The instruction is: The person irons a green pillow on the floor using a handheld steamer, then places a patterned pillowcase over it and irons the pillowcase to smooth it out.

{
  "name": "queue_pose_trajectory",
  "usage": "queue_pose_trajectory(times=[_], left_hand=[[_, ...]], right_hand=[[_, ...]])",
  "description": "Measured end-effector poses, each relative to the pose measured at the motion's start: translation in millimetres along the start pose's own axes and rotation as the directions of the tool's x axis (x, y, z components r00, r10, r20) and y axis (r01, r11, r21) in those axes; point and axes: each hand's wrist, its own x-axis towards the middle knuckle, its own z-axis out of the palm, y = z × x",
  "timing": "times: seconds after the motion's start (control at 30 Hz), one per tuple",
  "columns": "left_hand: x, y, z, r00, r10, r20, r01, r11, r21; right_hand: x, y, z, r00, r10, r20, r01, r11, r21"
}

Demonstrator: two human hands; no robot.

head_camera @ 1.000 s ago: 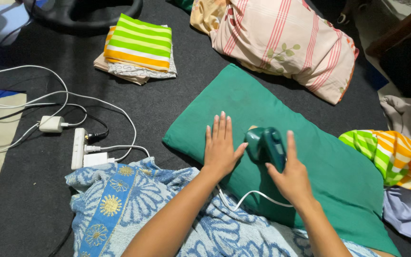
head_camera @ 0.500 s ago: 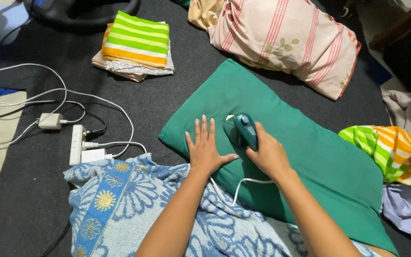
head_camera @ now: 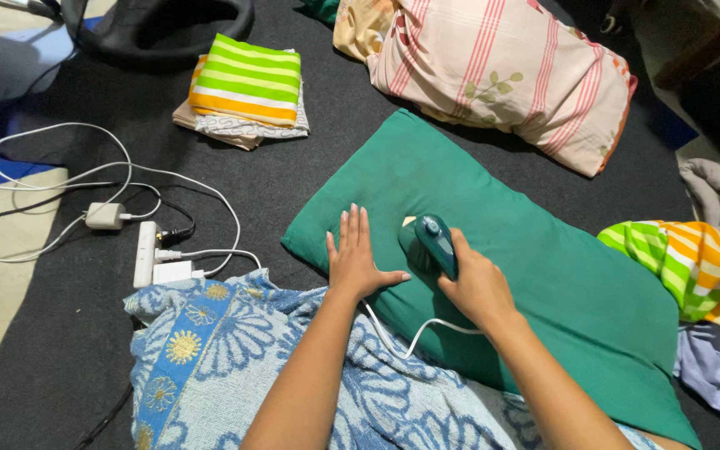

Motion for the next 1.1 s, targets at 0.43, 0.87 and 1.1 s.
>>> queue_pose_trajectory(times=[0.43, 0.87, 1.1], left_hand=[[7, -17, 5, 0.997, 0.077, 0.026, -0.076, 0.996, -0.050], [21, -45, 46, 0.962, 0.186, -0.198, -0.176, 0.982, 0.069], [1, -29, -23, 0.982, -0.168, 0.082, 0.170, 0.985, -0.016]], right_hand=[[1, -1, 9, 0.999, 0.010, -0.031, -0.009, 1.000, 0.028], [70, -30, 32, 0.994, 0.014, -0.112, -0.017, 1.000, -0.024], [144, -17, 39, 0.987, 0.089, -0.135, -0.094, 0.995, -0.032]])
